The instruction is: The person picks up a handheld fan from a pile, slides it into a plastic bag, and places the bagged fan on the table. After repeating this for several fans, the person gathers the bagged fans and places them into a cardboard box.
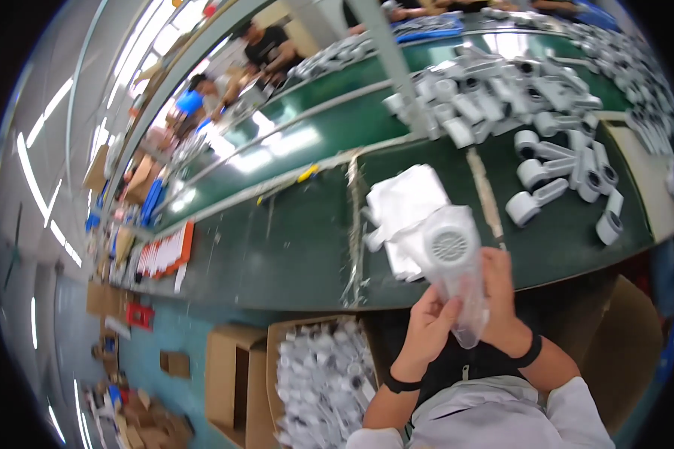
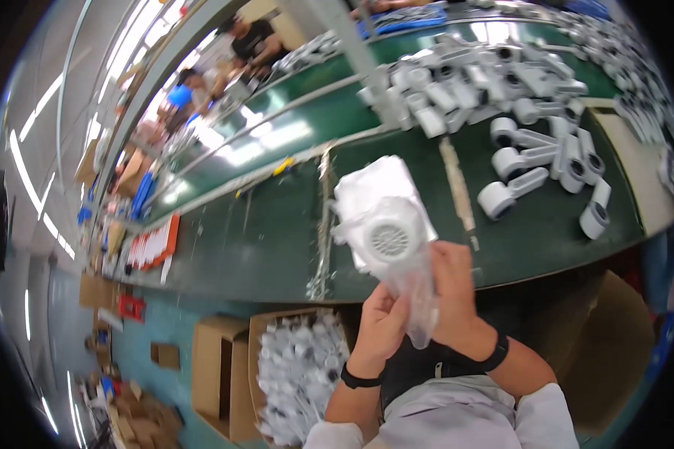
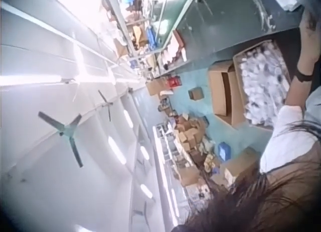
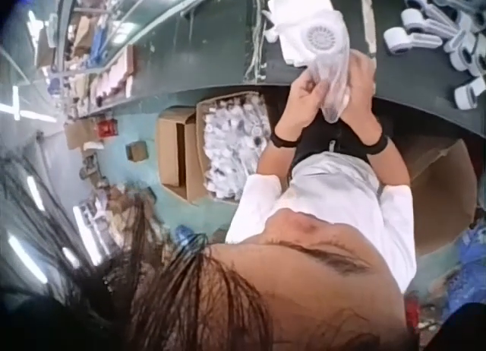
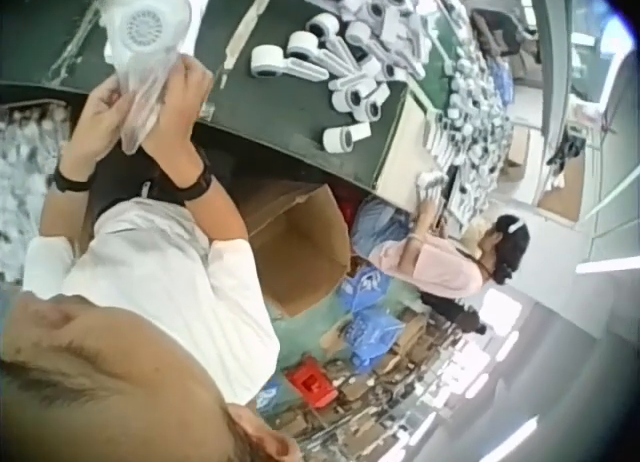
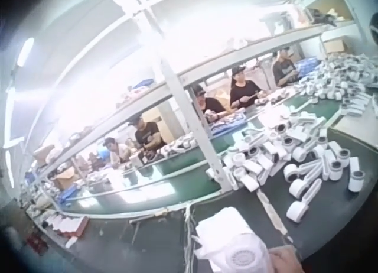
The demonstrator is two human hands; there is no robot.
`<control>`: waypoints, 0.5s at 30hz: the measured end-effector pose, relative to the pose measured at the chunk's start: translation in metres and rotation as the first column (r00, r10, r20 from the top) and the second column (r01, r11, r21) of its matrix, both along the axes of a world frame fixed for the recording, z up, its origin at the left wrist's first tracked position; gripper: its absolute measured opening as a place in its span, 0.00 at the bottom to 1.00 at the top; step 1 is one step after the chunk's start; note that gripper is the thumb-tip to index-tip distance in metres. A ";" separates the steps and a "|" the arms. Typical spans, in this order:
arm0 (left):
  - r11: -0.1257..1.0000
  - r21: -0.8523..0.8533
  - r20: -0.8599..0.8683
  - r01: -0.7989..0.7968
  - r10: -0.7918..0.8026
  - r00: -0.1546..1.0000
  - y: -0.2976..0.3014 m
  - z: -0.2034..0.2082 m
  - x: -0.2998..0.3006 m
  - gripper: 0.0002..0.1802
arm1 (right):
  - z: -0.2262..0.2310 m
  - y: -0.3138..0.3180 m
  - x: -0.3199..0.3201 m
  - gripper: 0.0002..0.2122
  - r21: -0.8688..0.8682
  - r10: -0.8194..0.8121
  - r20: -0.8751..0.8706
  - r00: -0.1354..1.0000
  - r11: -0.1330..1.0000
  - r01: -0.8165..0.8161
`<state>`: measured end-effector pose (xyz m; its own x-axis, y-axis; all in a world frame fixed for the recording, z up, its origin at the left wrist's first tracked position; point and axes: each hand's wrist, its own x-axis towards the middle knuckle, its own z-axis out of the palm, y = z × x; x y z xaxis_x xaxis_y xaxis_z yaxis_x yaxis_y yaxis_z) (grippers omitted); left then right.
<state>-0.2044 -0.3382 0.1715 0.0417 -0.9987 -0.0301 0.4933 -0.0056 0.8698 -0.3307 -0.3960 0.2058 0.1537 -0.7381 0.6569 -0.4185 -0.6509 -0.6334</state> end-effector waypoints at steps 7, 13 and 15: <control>0.996 -0.033 -0.310 -0.084 0.069 0.948 0.026 -0.001 0.024 0.23 | -0.014 0.009 0.010 0.05 0.199 0.275 0.271 0.923 0.922 -0.333; 0.883 -0.060 -0.066 -0.466 0.462 0.884 0.041 0.003 0.072 0.22 | -0.019 0.002 0.008 0.04 0.134 0.389 0.084 0.917 0.908 -0.397; 0.755 -0.074 0.257 -0.652 0.646 0.719 0.039 0.005 0.110 0.21 | -0.026 -0.003 -0.007 0.04 0.254 0.352 0.077 0.933 0.898 -0.360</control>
